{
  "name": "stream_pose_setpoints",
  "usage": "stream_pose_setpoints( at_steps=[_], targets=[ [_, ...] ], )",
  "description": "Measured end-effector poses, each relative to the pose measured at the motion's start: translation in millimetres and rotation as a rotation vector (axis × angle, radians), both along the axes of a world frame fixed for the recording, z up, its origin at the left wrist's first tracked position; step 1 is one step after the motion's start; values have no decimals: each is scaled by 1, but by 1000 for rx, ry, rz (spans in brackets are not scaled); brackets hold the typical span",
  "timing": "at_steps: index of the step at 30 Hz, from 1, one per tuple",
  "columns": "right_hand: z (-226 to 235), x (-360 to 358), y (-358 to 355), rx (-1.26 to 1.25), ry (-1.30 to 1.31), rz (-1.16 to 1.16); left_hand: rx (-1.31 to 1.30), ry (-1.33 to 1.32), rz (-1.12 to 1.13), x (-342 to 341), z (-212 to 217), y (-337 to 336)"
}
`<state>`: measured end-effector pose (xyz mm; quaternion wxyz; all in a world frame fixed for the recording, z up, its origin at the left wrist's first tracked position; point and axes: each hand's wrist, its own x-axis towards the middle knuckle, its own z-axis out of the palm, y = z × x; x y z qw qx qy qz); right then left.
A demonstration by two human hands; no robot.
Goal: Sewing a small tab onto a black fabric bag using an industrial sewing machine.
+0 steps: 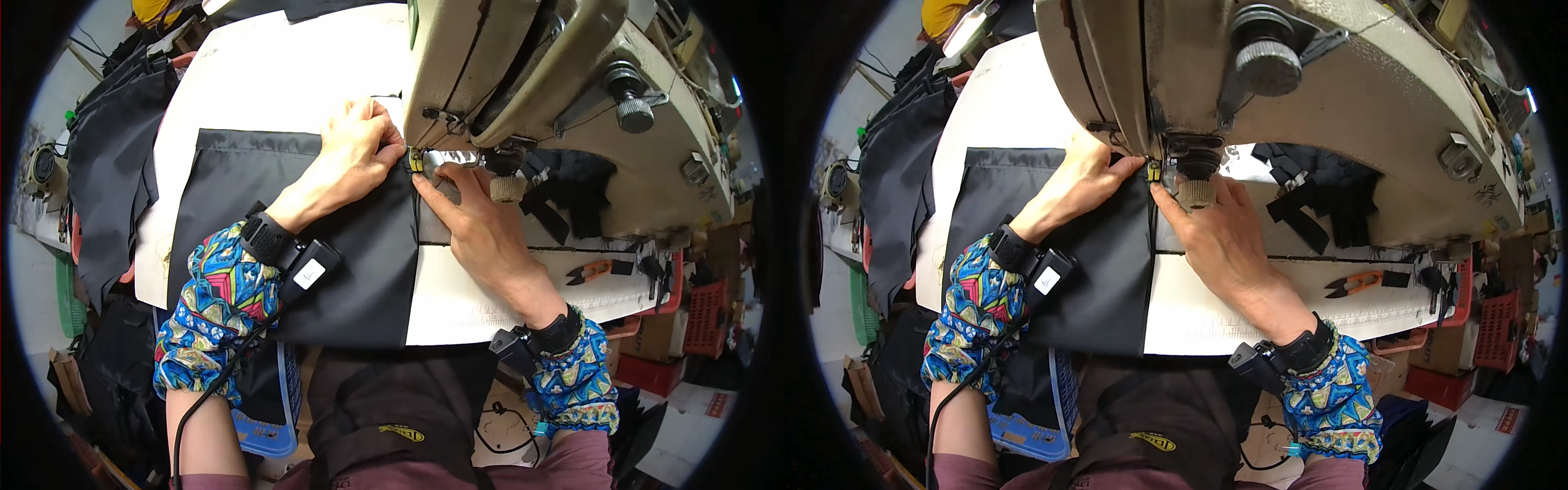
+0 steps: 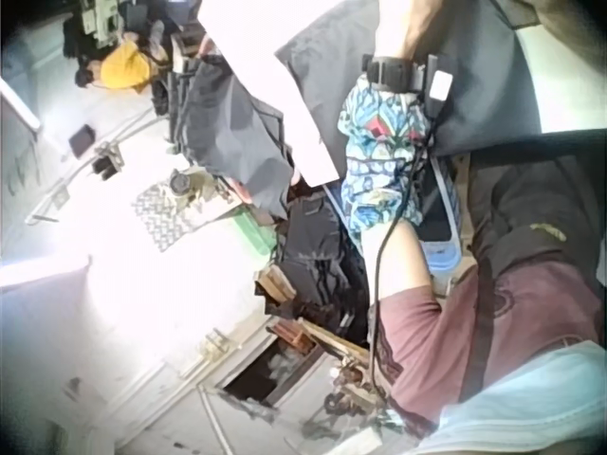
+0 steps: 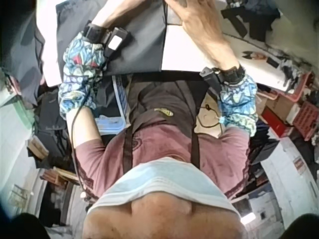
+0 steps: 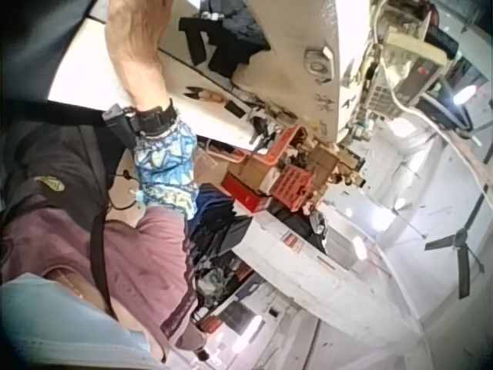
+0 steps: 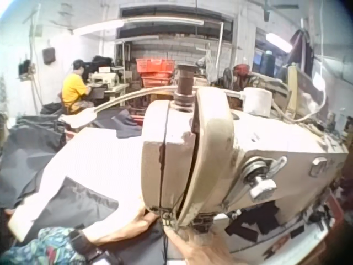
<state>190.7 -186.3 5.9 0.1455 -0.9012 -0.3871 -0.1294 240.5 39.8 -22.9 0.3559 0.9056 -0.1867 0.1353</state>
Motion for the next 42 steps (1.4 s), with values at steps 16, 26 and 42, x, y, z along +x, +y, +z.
stream_pose_setpoints(
  at_steps=[16,26,42],
  targets=[
    [-6,-48,-221,41,-741,-914,296,-178,-308,-75,17,7],
    [15,-76,-178,457,-309,-770,311,-228,-299,-57,15,17],
    [-39,-228,-4,880,1424,-144,325,-17,-296,-309,17,-3]
  ],
)
